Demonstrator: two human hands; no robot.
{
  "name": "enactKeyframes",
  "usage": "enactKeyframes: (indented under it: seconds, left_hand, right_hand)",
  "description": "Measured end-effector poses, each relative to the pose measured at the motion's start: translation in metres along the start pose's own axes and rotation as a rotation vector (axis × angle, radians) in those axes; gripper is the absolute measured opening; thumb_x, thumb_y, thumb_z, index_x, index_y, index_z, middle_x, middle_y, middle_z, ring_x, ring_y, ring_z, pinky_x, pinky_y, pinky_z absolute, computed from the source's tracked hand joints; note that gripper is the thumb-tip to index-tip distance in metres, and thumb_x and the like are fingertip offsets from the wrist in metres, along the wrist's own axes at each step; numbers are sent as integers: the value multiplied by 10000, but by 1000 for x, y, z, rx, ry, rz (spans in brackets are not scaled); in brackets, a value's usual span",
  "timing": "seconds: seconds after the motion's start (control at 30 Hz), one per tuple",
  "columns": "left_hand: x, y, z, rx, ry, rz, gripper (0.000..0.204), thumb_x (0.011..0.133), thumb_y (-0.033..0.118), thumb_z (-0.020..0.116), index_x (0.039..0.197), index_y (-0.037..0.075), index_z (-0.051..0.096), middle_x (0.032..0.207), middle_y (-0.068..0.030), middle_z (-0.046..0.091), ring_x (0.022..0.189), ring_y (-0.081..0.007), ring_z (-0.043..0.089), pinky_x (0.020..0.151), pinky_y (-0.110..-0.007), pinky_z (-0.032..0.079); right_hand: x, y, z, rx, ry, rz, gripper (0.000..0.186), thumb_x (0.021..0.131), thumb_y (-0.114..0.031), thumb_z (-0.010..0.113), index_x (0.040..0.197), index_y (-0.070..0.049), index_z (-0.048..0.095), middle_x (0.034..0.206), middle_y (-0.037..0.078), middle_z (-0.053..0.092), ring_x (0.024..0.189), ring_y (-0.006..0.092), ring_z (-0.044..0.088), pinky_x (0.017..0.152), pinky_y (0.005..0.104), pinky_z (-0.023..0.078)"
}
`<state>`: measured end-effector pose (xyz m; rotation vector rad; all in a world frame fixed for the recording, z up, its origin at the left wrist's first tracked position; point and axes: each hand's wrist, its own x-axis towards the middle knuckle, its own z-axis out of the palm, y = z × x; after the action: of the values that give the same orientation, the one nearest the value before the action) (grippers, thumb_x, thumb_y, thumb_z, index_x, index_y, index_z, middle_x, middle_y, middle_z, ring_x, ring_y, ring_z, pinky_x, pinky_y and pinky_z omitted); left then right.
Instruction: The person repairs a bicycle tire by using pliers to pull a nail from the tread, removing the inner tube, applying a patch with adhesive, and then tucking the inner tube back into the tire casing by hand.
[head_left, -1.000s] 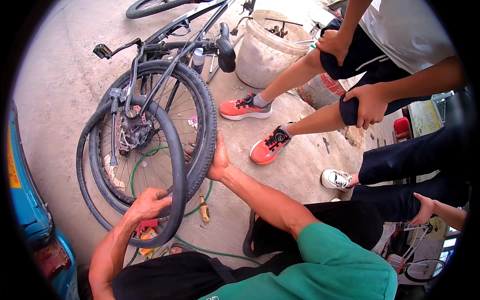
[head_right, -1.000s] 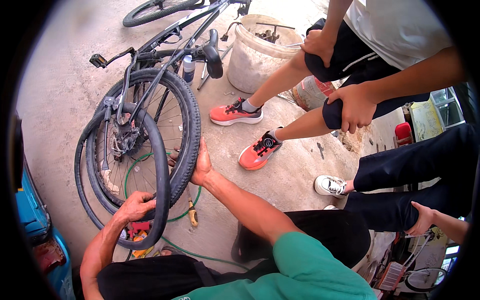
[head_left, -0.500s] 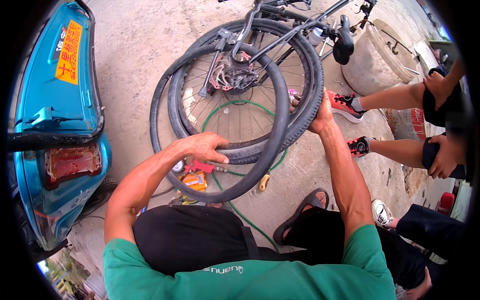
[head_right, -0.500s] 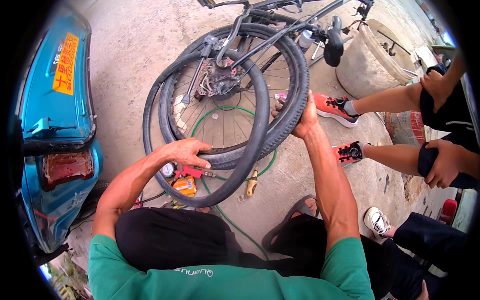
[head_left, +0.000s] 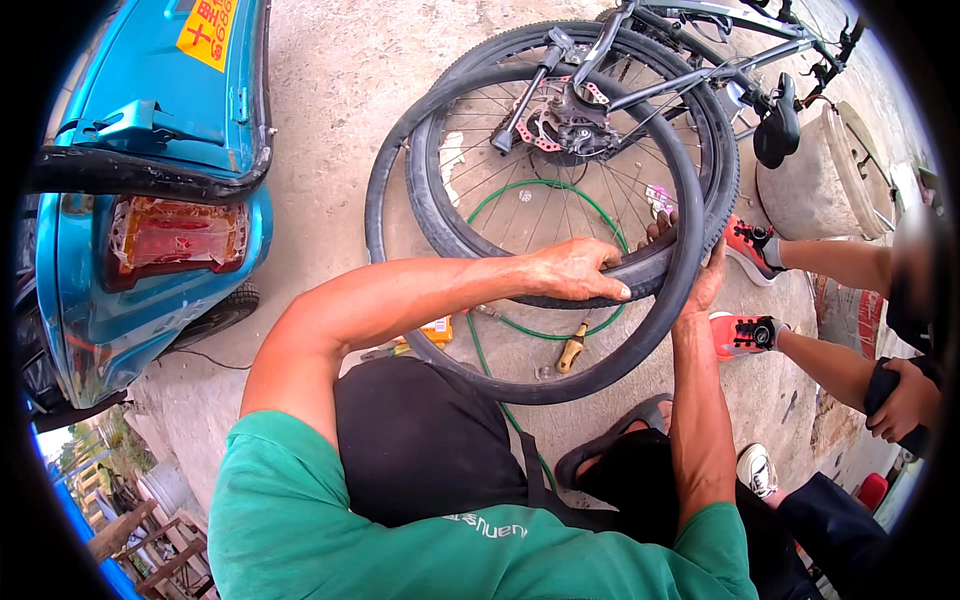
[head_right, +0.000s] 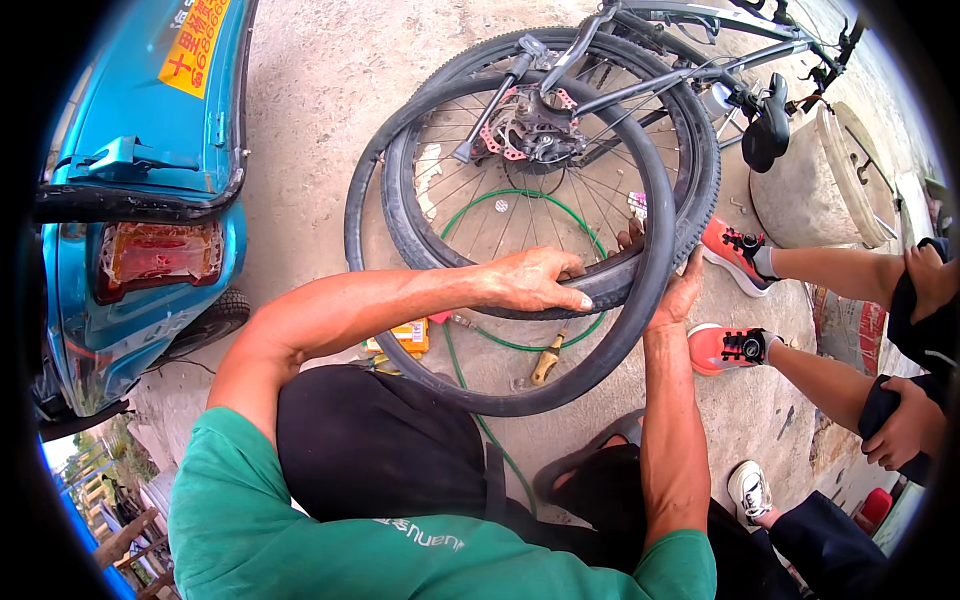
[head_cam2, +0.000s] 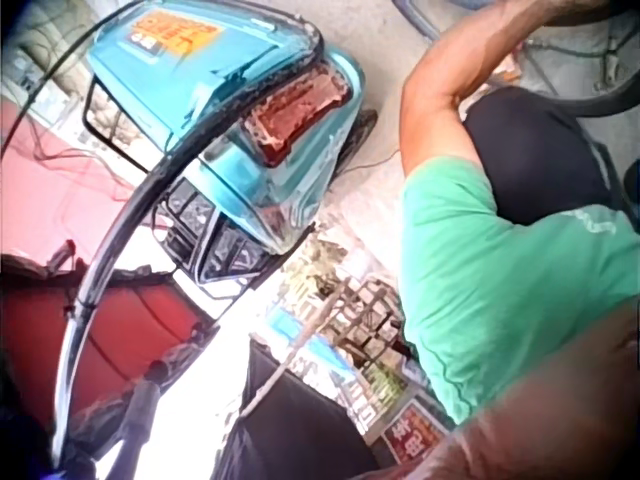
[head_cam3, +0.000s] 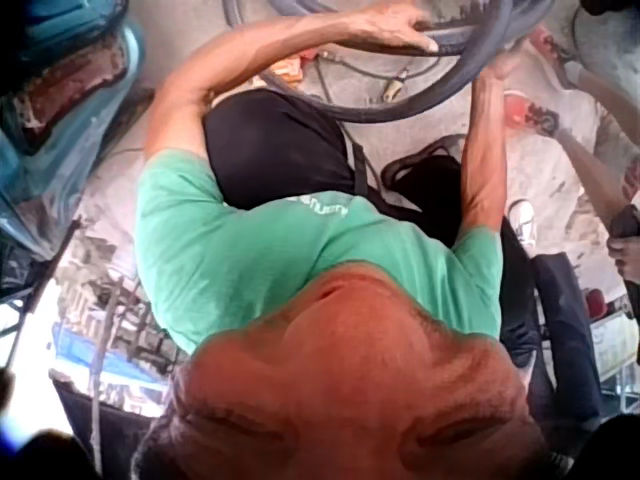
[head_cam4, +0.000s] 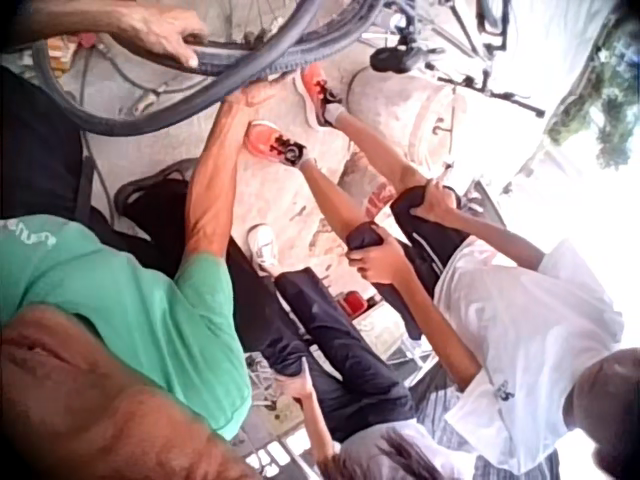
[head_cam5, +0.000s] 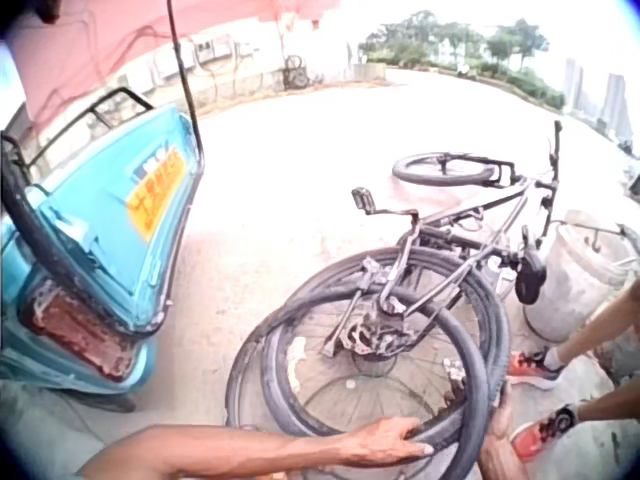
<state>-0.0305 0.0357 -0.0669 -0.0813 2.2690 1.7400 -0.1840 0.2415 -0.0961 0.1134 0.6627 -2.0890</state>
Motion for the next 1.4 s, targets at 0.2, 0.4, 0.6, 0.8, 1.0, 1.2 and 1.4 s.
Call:
enactKeyframes:
  seconds: [0.2, 0.4, 0.6, 0.8, 1.0, 1.2, 1.4]
  left_hand:
    - [-33, -17, -45, 304, -289, -114, 596, 846, 514, 754, 1096, -15, 642, 913, -227, 675, 873, -348, 660, 777, -467, 481]
    - [-85, -60, -112, 471, -417, -169, 577, 812, 506, 779, 1095, 19, 653, 906, -206, 707, 891, -368, 697, 762, -476, 501]
    - [-65, -33, -88, 577, -308, -106, 547, 789, 519, 786, 984, 17, 691, 794, -240, 677, 820, -422, 686, 723, -513, 489]
    - [-17, 20, -22, 255, -44, -153, 591, 857, 501, 742, 1059, -52, 693, 888, -268, 701, 878, -392, 703, 784, -474, 512]
    - [15, 28, -10, -119, -48, -146, 607, 906, 435, 710, 1207, -90, 662, 1105, -242, 717, 1053, -289, 687, 916, -410, 507]
    - [2, 24, -22, 32, -60, -97, 618, 884, 467, 715, 1178, -73, 655, 1092, -250, 708, 1048, -331, 687, 925, -422, 506]
    - [-34, -18, -72, 350, -291, -171, 628, 829, 527, 750, 1109, -27, 652, 963, -230, 698, 921, -375, 676, 802, -460, 500]
  right_hand:
    - [24, -19, -3, -46, 220, 0, 749, 1036, -652, 331, 1303, -10, 608, 1083, 225, 691, 1013, 419, 664, 954, 577, 529]
    - [44, -38, 11, -162, 303, 82, 723, 1050, -649, 308, 1317, -36, 583, 1038, 171, 681, 958, 349, 672, 980, 615, 512]
    - [43, -70, -25, -94, 297, 23, 703, 1038, -642, 391, 1391, -60, 565, 1193, 173, 689, 1099, 320, 666, 1006, 558, 513]
    - [15, -34, -52, -331, -78, -152, 530, 1049, -413, 500, 1448, -64, 509, 1369, 110, 623, 1259, 268, 587, 1106, 450, 457]
    - [6, -4, -27, -130, 0, -86, 562, 960, -469, 638, 1353, -71, 582, 1312, 92, 656, 1247, 296, 598, 1202, 534, 361]
    - [11, -2, -25, -109, 74, 8, 427, 980, -352, 657, 1314, -89, 611, 1238, 75, 681, 1207, 269, 623, 1159, 503, 434]
    - [26, -22, -6, -120, 251, -2, 353, 994, -324, 634, 1230, -62, 646, 1146, 122, 697, 1069, 308, 685, 1058, 537, 526]
